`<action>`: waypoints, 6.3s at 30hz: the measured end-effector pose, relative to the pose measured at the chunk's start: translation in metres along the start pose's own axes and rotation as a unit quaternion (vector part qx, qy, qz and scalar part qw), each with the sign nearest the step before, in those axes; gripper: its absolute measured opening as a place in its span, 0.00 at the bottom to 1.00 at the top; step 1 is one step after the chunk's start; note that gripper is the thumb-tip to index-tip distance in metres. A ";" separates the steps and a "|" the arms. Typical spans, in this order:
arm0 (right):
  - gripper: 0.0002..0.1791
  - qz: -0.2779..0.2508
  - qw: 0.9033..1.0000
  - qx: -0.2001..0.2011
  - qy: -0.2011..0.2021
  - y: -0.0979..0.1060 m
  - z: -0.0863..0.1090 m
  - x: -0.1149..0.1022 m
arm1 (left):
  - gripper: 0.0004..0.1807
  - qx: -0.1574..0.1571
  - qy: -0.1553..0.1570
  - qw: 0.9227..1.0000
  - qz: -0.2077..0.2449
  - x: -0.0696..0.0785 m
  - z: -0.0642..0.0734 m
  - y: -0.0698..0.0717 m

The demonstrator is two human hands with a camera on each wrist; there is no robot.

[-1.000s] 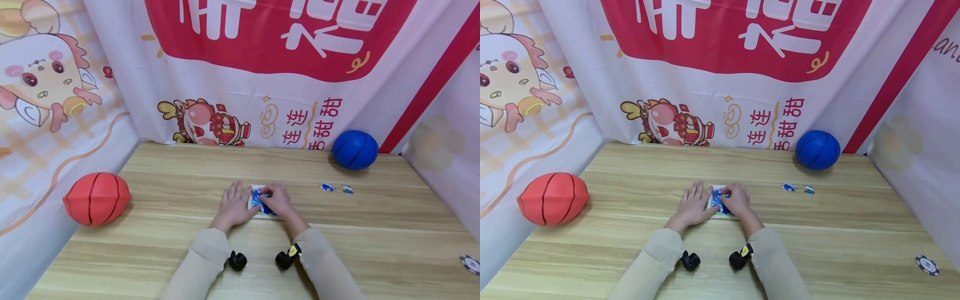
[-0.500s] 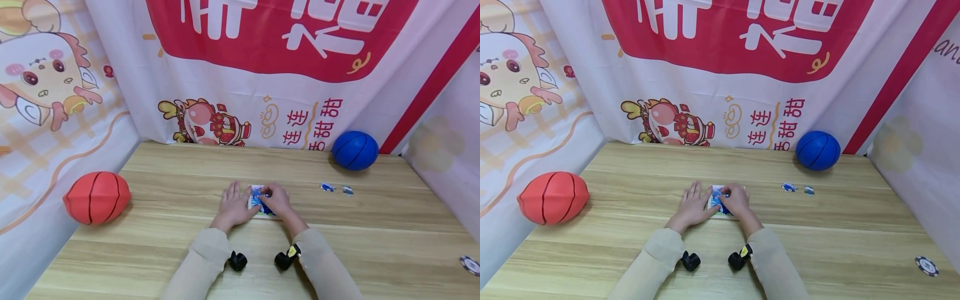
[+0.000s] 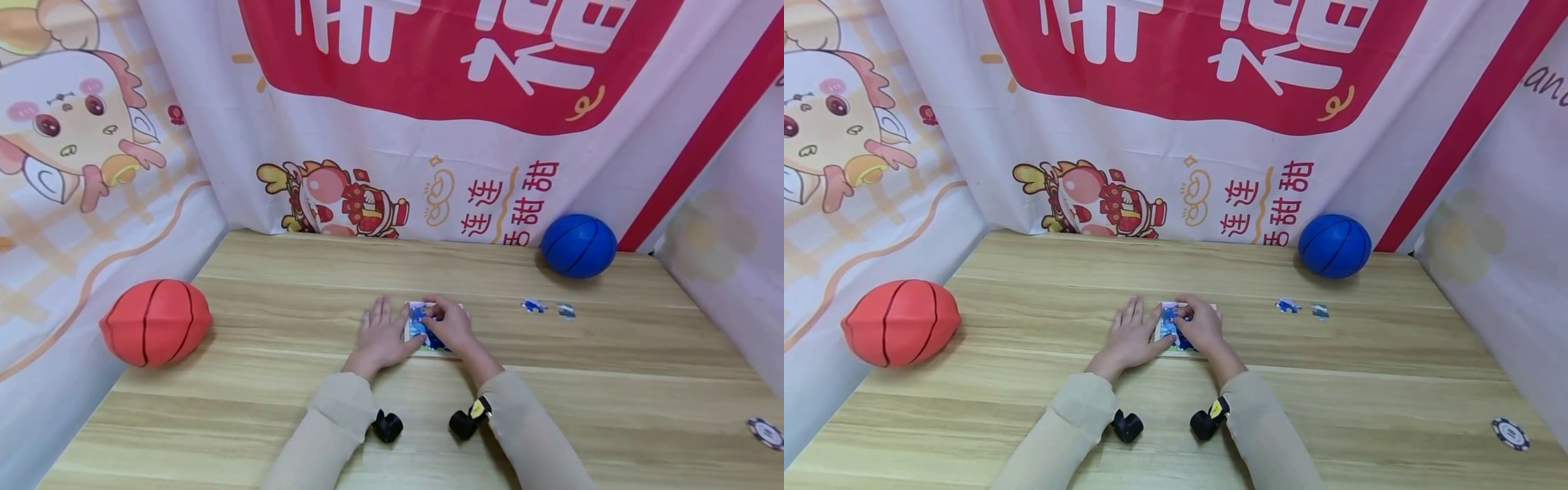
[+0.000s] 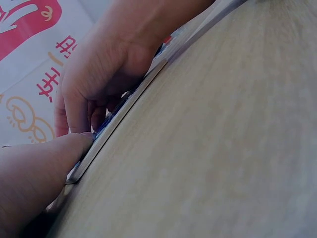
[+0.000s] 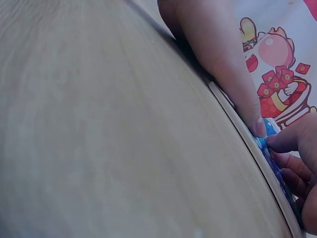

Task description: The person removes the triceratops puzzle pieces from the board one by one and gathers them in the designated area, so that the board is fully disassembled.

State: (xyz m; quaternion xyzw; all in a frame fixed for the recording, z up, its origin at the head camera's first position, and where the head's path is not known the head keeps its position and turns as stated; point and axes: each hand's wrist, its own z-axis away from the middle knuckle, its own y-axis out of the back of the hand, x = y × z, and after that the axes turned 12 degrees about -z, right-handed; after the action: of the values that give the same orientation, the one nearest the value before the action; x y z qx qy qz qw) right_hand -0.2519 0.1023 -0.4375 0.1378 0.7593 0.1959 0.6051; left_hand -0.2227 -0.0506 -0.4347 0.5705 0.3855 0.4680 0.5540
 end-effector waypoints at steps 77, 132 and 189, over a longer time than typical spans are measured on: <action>0.17 0.046 0.999 0.011 0.025 0.151 -0.002 0.077 | 0.33 0.010 0.008 1.000 0.016 0.000 0.001 -0.001; 0.19 -0.043 0.995 -0.086 0.010 0.080 0.027 0.029 | 0.30 0.028 -0.133 0.991 -0.003 0.023 0.007 -0.006; 0.18 -0.081 0.996 -0.007 -0.042 0.058 0.036 0.022 | 0.28 -0.015 -0.085 0.996 0.009 0.028 0.008 -0.003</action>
State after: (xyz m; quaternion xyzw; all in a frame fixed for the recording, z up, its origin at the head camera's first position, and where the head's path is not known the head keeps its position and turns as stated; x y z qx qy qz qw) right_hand -0.2240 0.1681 -0.4363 0.0794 0.7404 0.1454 0.6514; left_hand -0.2078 -0.0256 -0.4342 0.6031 0.3247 0.4284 0.5893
